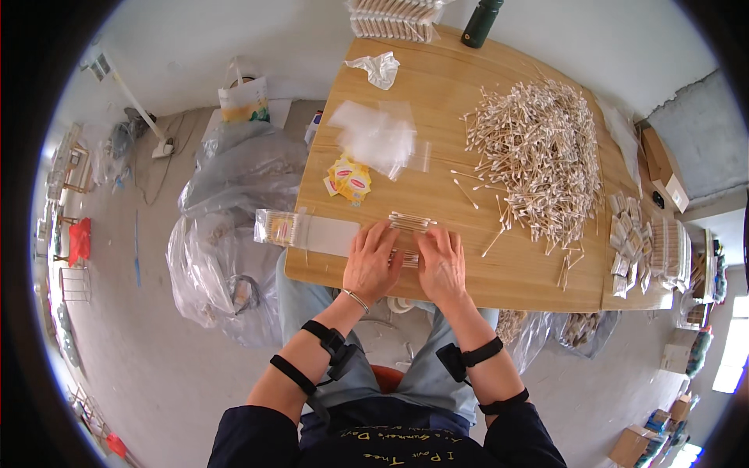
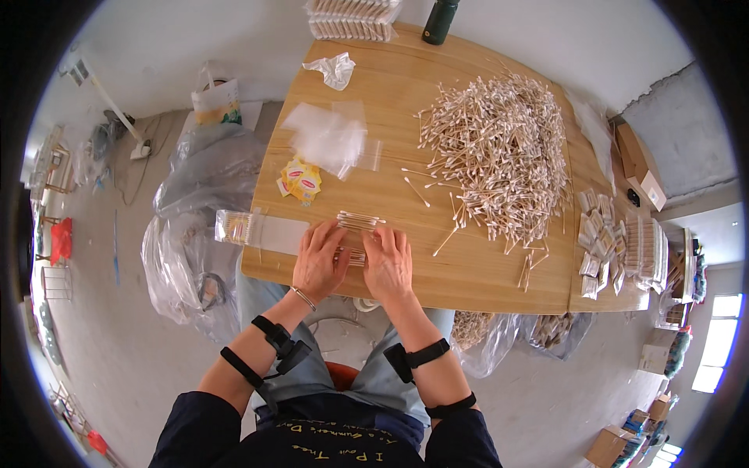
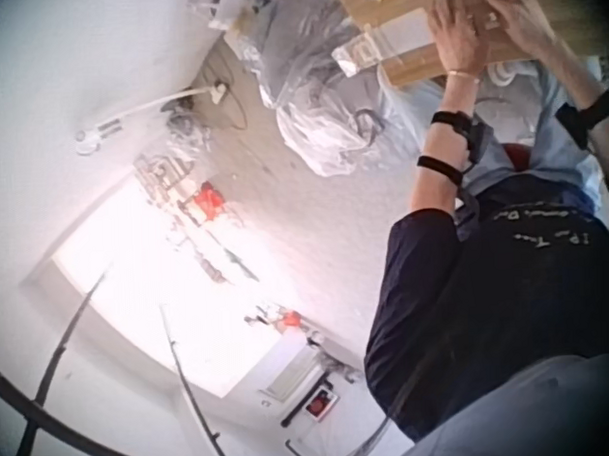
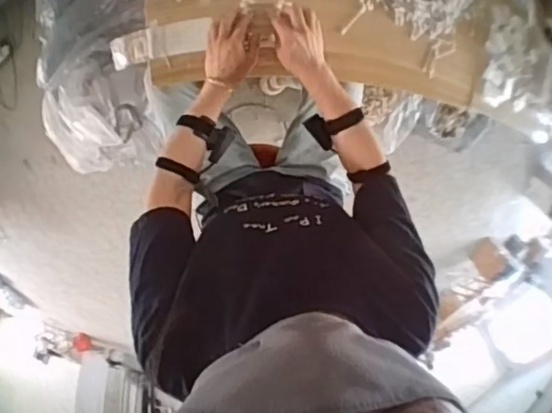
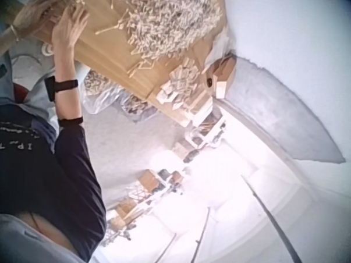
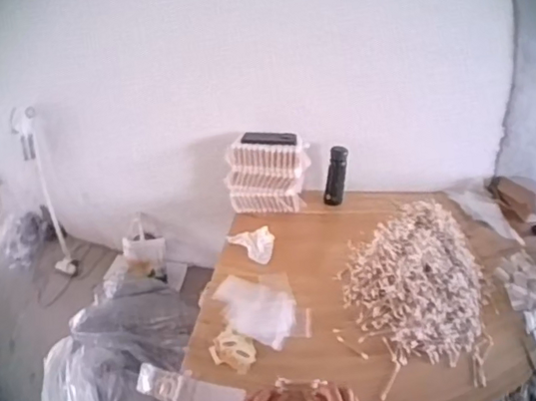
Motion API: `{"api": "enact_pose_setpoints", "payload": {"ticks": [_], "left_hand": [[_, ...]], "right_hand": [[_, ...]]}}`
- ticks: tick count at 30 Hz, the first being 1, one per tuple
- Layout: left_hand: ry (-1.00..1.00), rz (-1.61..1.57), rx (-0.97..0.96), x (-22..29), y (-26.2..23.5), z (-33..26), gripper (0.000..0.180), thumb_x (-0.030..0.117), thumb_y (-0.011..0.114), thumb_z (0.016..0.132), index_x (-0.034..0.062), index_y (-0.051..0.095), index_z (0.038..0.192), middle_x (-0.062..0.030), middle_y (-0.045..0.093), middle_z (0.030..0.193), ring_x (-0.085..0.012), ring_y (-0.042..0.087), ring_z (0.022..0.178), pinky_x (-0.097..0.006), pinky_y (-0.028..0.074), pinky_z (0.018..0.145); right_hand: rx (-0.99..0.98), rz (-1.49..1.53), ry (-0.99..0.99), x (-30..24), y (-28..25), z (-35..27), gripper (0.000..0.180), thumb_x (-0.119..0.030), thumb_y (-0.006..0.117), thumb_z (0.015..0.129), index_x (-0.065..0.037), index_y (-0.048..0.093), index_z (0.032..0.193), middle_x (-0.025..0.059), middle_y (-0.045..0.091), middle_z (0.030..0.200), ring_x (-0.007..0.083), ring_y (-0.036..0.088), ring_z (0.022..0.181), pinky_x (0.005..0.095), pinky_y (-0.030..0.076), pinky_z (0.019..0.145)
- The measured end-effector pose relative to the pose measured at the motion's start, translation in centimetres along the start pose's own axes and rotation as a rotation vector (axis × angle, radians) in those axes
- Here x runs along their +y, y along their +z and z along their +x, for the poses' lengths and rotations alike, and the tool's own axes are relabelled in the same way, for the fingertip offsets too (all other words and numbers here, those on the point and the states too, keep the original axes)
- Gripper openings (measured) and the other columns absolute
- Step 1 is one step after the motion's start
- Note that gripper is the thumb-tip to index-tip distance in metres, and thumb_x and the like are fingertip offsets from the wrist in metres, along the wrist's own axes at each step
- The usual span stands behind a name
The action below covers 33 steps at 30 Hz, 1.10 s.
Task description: Gathering loose cotton swabs into a organized bundle and placing them into a plastic bag.
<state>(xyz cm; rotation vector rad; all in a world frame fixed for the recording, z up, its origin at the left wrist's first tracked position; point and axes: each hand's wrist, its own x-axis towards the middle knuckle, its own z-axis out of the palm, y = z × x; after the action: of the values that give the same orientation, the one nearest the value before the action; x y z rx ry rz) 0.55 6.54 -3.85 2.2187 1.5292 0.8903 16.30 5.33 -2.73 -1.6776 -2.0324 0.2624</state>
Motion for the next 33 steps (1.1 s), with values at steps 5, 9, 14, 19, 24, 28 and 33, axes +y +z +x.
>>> {"api": "enact_pose_setpoints", "payload": {"ticks": [5,9,14,19,24,28,33], "left_hand": [[-0.057,-0.137,0.011,-0.1,-0.3,0.2,0.034,0.007,0.059,0.083,0.0036,0.054,0.117,-0.0161,0.052,0.124,-0.0364,0.046,0.116,-0.043,0.039,0.102],[-0.048,-0.106,0.054,-0.3,-0.2,0.1,0.037,0.003,0.055,0.083,0.0014,0.05,0.119,-0.0169,0.052,0.122,-0.0363,0.047,0.117,-0.044,0.04,0.101],[-0.044,-0.125,0.058,-0.3,0.0,0.2,0.042,0.002,0.054,0.083,-0.0001,0.046,0.124,-0.0189,0.05,0.125,-0.0385,0.046,0.116,-0.045,0.038,0.102],[-0.096,-0.188,0.116,-0.8,0.4,-0.1,0.046,-0.001,0.052,0.083,-0.0006,0.042,0.128,-0.0207,0.049,0.125,-0.0395,0.045,0.116,-0.045,0.037,0.102],[-0.105,-0.196,0.143,-1.0,0.4,-0.2,0.047,-0.002,0.049,0.084,-0.0013,0.039,0.131,-0.0225,0.048,0.125,-0.0403,0.045,0.116,-0.045,0.037,0.102],[-0.118,-0.197,0.108,-0.7,0.3,-0.1,0.046,-0.001,0.048,0.085,-0.0015,0.04,0.131,-0.0219,0.048,0.125,-0.0394,0.045,0.116,-0.044,0.038,0.102],[-0.134,-0.175,0.095,-0.7,0.2,-0.1,0.045,-0.002,0.047,0.085,-0.0012,0.041,0.13,-0.0206,0.048,0.125,-0.0379,0.045,0.115,-0.043,0.039,0.1]], "right_hand": [[0.21,0.209,0.112,1.5,0.0,0.2,0.021,0.001,0.065,0.076,-0.007,0.065,0.096,0.0096,0.057,0.098,0.0325,0.054,0.093,0.0407,0.047,0.081],[0.122,0.207,0.189,1.0,-1.0,1.3,0.009,-0.002,0.065,0.078,-0.007,0.066,0.086,0.0087,0.06,0.09,0.0316,0.056,0.09,0.0404,0.048,0.078],[-0.01,0.102,0.145,0.3,-0.3,1.7,0.006,-0.004,0.067,0.077,-0.008,0.066,0.082,0.0087,0.061,0.092,0.0305,0.056,0.093,0.0403,0.048,0.081],[-0.113,0.002,0.121,0.1,-0.3,2.0,0.004,-0.009,0.066,0.079,-0.009,0.066,0.083,0.0087,0.061,0.094,0.03,0.055,0.095,0.0402,0.048,0.083],[-0.163,0.11,0.131,0.6,-1.1,1.7,0.006,-0.01,0.063,0.083,-0.007,0.067,0.087,0.0094,0.061,0.096,0.0305,0.055,0.101,0.0402,0.048,0.085],[-0.111,0.152,0.147,2.2,-1.8,1.6,0.009,-0.009,0.062,0.084,-0.007,0.069,0.09,0.0108,0.063,0.095,0.0313,0.056,0.1,0.0415,0.047,0.086],[0.053,0.448,0.36,4.0,-4.0,1.7,0.012,-0.006,0.061,0.086,-0.004,0.07,0.094,0.0133,0.066,0.088,0.03,0.064,0.079,0.0371,0.051,0.074]]}}
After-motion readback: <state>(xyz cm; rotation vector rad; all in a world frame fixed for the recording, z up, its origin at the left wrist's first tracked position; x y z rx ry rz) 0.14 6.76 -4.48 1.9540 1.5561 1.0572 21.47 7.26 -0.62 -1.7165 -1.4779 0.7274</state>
